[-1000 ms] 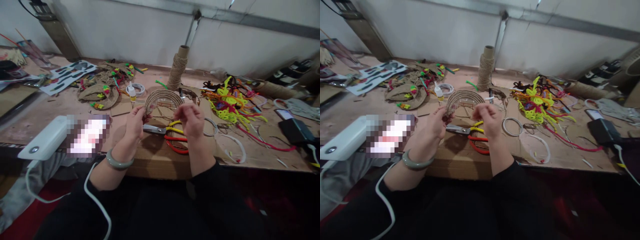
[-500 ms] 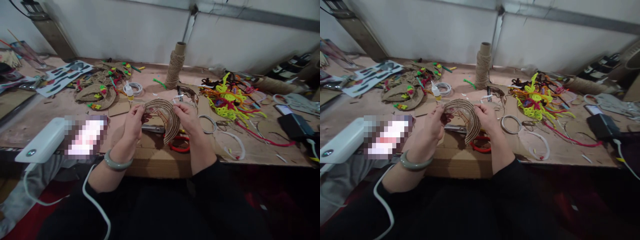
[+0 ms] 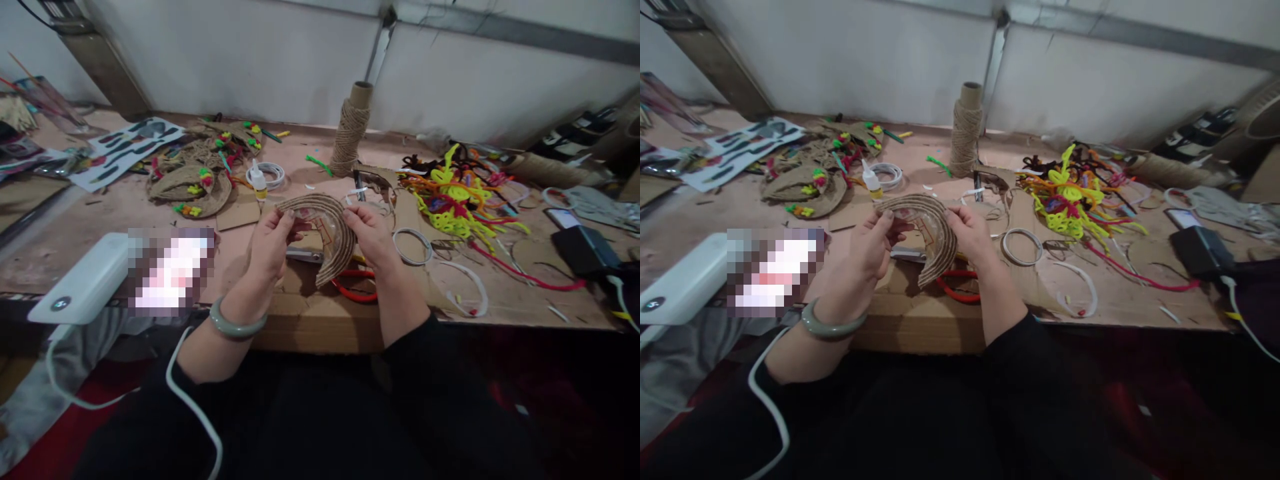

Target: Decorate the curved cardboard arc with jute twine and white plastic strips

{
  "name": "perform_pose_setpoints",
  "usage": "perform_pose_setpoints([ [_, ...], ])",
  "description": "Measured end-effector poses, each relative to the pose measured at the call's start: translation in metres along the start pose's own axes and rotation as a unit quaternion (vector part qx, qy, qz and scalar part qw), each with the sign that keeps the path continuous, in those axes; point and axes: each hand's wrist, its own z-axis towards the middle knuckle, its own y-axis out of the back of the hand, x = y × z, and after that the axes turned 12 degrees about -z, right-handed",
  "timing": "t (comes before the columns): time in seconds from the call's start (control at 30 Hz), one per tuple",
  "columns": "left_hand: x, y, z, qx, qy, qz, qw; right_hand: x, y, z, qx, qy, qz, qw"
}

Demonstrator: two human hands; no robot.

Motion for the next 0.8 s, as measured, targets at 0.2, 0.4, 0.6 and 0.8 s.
perform_pose_setpoints([
  [0.2, 0.001, 0.001, 0.001, 0.004, 0.025, -0.011, 1.0, -0.002, -0.002, 0.001, 0.025, 0.01, -0.013, 1.0],
  [0.4, 0.0, 0.003, 0.005, -0.041, -0.006, -0.059, 0.997, 0.0, -0.003, 0.0, -0.006, -0.013, 0.003, 1.0],
  [0.6, -0.002, 0.006, 0.01, -0.104, -0.028, -0.106, 0.989, 0.002, 0.001, 0.0, -0.099, 0.039, 0.009, 0.994],
  [0.8, 0.001, 0.006, 0.01, -0.109, -0.016, -0.085, 0.99, 0.041, 0.029, -0.004, -0.194, 0.166, -0.035, 0.966],
])
